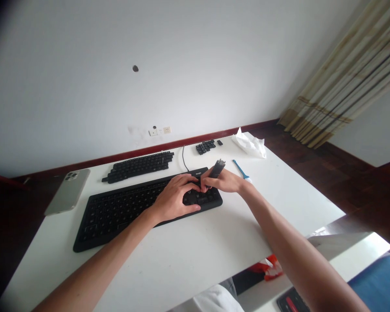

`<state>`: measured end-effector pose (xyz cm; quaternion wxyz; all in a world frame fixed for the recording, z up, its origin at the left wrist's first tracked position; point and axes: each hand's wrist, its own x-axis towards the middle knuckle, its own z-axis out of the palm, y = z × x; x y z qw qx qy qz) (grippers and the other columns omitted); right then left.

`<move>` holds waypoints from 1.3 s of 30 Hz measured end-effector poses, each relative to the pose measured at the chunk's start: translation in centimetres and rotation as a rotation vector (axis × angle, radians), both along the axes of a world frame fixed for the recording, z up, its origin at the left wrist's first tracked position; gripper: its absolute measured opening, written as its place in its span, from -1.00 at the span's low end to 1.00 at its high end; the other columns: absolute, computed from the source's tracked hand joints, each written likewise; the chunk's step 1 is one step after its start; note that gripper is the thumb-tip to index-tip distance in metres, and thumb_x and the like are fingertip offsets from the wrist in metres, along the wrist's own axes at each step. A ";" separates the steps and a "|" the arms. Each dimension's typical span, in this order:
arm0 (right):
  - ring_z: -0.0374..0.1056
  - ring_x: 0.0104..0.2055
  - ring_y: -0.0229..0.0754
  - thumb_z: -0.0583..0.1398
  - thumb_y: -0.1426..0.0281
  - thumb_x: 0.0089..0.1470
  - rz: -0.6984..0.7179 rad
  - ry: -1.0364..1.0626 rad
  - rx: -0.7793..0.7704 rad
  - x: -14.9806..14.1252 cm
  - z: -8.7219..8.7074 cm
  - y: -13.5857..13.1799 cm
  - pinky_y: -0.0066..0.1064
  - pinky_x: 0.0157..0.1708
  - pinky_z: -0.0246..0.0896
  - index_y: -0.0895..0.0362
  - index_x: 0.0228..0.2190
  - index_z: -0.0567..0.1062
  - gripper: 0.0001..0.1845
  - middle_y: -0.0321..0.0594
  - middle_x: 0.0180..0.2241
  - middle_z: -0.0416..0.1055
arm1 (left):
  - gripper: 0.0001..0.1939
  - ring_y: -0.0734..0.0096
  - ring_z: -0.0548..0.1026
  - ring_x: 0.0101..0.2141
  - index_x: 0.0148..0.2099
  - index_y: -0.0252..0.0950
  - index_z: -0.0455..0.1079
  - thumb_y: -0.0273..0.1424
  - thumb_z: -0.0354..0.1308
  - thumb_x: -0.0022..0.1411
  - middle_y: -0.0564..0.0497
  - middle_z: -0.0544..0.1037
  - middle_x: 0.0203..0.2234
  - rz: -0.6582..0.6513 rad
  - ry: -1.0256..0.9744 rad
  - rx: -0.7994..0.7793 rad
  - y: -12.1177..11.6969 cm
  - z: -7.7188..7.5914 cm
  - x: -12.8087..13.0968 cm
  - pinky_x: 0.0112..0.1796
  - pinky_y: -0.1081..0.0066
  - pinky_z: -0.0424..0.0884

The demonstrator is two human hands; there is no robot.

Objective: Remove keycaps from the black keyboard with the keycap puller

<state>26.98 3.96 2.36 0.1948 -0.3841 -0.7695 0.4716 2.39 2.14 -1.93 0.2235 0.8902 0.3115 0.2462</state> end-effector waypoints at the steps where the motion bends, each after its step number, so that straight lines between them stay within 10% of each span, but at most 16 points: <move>1: 0.48 -0.32 -0.12 0.16 0.31 0.27 0.007 -0.023 0.024 -0.2 0.3 -0.2 -0.31 -0.22 0.38 0.08 -0.45 0.65 -0.68 -0.24 -0.42 0.59 | -0.57 0.03 0.37 0.28 0.04 -0.07 0.56 -0.25 0.53 0.12 -0.01 0.52 0.16 -0.001 0.003 -0.002 0.0 0.0 0.0 0.36 -0.03 0.22; 9: 0.41 -0.42 -0.16 0.21 0.23 0.30 -0.070 -0.143 0.166 -1.4 1.5 -2.0 -0.33 -0.34 0.31 0.07 -0.48 0.62 -0.65 -0.26 -0.47 0.57 | -0.62 0.04 0.37 0.29 0.01 -0.06 0.54 -0.24 0.50 0.16 0.01 0.50 0.18 -0.011 0.009 0.026 0.0 -0.4 -0.2 0.37 -0.03 0.21; 27: 0.32 -0.37 -0.14 0.20 -0.02 0.32 -0.543 0.193 0.154 -5.9 -3.4 -5.5 -0.28 -0.28 0.25 0.08 -0.50 0.48 -0.49 -0.23 -0.47 0.43 | -0.26 0.02 0.36 0.31 0.38 -0.21 0.21 -0.14 0.38 0.29 -0.17 0.44 0.26 0.016 0.019 0.114 -0.3 -1.0 0.0 0.35 0.00 0.25; 39: 0.01 -0.52 -0.26 0.26 -0.01 0.26 -0.775 0.469 0.152 -7.3 -5.9 -5.4 -0.34 -0.50 -0.04 0.09 -0.65 0.26 -0.38 -0.35 -0.62 0.12 | -0.47 -0.15 -0.08 0.51 0.42 -0.08 0.29 -0.08 0.03 0.52 -0.02 0.03 0.54 0.047 0.279 0.065 -0.7 -0.9 0.6 0.43 -0.10 0.06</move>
